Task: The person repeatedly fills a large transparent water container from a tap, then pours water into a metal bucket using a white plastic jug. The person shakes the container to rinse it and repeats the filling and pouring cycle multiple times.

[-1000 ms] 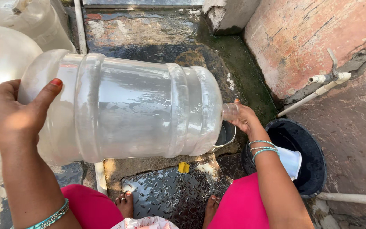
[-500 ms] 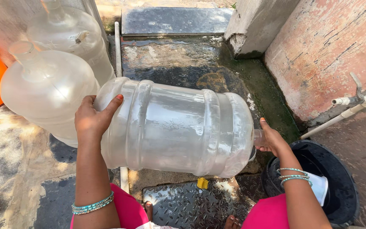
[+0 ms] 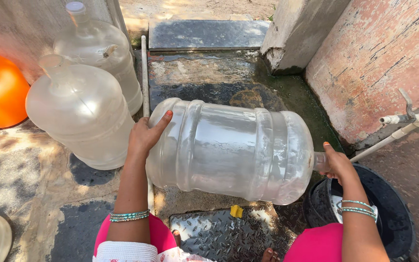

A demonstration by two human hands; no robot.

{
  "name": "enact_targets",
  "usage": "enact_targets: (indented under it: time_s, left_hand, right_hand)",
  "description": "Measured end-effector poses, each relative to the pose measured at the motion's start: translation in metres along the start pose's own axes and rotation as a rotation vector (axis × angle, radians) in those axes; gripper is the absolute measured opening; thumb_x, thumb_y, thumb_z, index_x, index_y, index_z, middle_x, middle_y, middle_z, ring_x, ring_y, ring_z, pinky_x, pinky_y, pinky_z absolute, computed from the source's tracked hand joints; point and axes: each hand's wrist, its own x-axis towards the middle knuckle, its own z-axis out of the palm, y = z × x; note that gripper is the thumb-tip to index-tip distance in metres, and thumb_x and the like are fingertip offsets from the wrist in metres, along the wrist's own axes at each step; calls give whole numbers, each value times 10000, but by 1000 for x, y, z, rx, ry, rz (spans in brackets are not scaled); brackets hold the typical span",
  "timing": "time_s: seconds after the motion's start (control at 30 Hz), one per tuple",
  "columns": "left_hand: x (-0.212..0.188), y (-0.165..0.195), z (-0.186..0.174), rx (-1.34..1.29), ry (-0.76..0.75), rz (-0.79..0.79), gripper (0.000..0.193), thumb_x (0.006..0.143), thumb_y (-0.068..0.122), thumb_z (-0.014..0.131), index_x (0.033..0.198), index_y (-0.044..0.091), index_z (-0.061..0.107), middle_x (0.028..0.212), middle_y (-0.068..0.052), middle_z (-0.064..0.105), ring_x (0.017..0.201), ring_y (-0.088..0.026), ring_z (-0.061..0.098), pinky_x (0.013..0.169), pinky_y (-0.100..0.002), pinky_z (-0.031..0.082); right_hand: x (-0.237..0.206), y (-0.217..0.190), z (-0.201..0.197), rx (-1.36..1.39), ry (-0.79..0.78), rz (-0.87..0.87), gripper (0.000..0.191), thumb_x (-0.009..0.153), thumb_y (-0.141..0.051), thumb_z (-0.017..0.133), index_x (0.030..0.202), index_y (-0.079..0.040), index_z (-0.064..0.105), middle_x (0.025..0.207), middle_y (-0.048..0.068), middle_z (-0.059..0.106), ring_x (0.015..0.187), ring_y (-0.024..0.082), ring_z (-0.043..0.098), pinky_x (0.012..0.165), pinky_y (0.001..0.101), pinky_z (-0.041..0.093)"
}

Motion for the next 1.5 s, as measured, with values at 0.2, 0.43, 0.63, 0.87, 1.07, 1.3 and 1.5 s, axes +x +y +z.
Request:
enact_targets:
  time_s: [0.2, 0.43, 0.63, 0.87, 1.07, 1.3, 1.5]
  left_hand:
    - [8, -1, 7, -2, -15, 24, 1222, 591, 782, 788, 1289, -196, 564, 1187, -359, 651, 1095, -396, 701, 914, -450, 561]
    - [-7, 10, -1, -4, -8, -4, 1089, 591, 734, 792, 1189, -166, 658, 1064, -328, 718, 959, -370, 757, 837, -437, 590]
    - [-4, 6, -4, -1, 28, 24, 1067, 603, 735, 781, 1169, -164, 682, 1046, -325, 730, 968, -364, 758, 855, -441, 585]
    - [8, -2, 7, 31, 123, 107, 1151, 633, 796, 778, 1196, -196, 632, 1064, -347, 691, 1009, -401, 720, 873, -463, 563]
    - [5, 1, 7, 80, 36, 57, 1112, 628, 787, 749, 1181, -173, 656, 1031, -346, 706, 967, -401, 744, 845, -459, 588]
    - [-1, 10, 4, 88, -11, -18, 1014, 627, 737, 743, 1127, -144, 702, 986, -313, 731, 921, -386, 772, 787, -457, 611]
    - [-1, 8, 6, 47, 28, 56, 1062, 642, 700, 786, 1252, -152, 613, 1117, -328, 689, 1025, -383, 728, 845, -443, 591]
  right_hand:
    - [-7, -1, -2, -46, 37, 36, 803, 994, -653, 434, 875, 103, 676, 651, 202, 660, 480, 228, 575, 435, 343, 430]
    - [-4, -1, -2, -39, -2, 38, 816, 988, -661, 451, 874, 117, 672, 650, 208, 647, 494, 240, 580, 446, 340, 447]
    - [-1, -3, 5, 18, -28, 41, 796, 985, -644, 480, 997, 136, 638, 786, 219, 678, 568, 265, 656, 476, 348, 503]
    - [-2, -4, 8, 35, -40, 44, 783, 973, -634, 495, 1045, 133, 639, 828, 221, 691, 588, 270, 668, 488, 347, 520]
    - [-3, -1, 4, 4, -51, 50, 802, 970, -648, 501, 1000, 139, 652, 772, 221, 679, 567, 272, 658, 481, 349, 515]
    - [-3, -3, 4, -16, -59, 47, 804, 979, -654, 487, 992, 131, 658, 733, 207, 667, 552, 256, 642, 487, 348, 520]
    - [-2, -4, 7, 14, -58, 50, 764, 981, -633, 490, 1014, 115, 643, 775, 199, 677, 578, 261, 658, 504, 359, 519]
